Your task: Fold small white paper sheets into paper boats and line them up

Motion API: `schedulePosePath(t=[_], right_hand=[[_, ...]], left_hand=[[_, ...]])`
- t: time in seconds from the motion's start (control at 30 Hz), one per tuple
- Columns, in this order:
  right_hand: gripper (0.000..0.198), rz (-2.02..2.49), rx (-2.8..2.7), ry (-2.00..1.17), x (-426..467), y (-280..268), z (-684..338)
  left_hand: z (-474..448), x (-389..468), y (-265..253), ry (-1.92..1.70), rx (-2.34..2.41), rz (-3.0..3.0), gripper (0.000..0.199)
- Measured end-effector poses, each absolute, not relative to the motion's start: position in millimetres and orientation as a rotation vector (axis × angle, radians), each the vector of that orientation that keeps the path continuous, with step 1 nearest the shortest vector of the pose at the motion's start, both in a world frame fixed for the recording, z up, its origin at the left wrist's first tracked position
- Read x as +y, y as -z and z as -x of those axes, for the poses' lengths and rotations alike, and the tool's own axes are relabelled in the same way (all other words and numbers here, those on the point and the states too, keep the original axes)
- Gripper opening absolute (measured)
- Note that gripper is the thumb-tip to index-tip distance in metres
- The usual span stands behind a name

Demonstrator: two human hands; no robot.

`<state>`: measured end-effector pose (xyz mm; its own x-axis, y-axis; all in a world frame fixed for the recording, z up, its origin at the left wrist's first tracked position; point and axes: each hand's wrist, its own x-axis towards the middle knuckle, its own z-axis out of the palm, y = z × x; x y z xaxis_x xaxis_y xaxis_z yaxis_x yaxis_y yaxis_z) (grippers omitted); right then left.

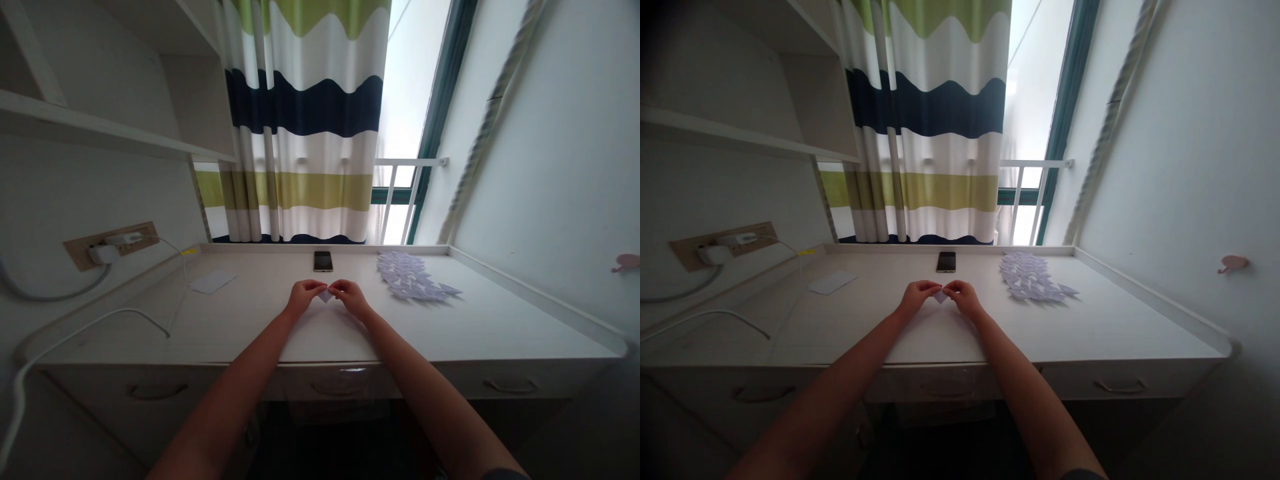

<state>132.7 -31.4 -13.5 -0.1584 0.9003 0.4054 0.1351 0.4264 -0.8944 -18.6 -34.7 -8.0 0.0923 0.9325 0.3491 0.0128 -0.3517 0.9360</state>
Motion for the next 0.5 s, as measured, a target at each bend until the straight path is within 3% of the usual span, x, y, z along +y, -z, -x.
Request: schedulePosePath(t=[0.17,0.5], right_hand=[[0.021,0.892,-1.514,-0.997,-32.0,13.0,-133.4],[0.023,0.894,-1.494,-1.037,-35.1,11.7,-133.5]], left_hand=[[19.5,-33.7,8.7,-1.332,0.905,-1.472,0.033],[19.6,-34.0,10.1,-1.266,0.984,-1.604,0.024]])
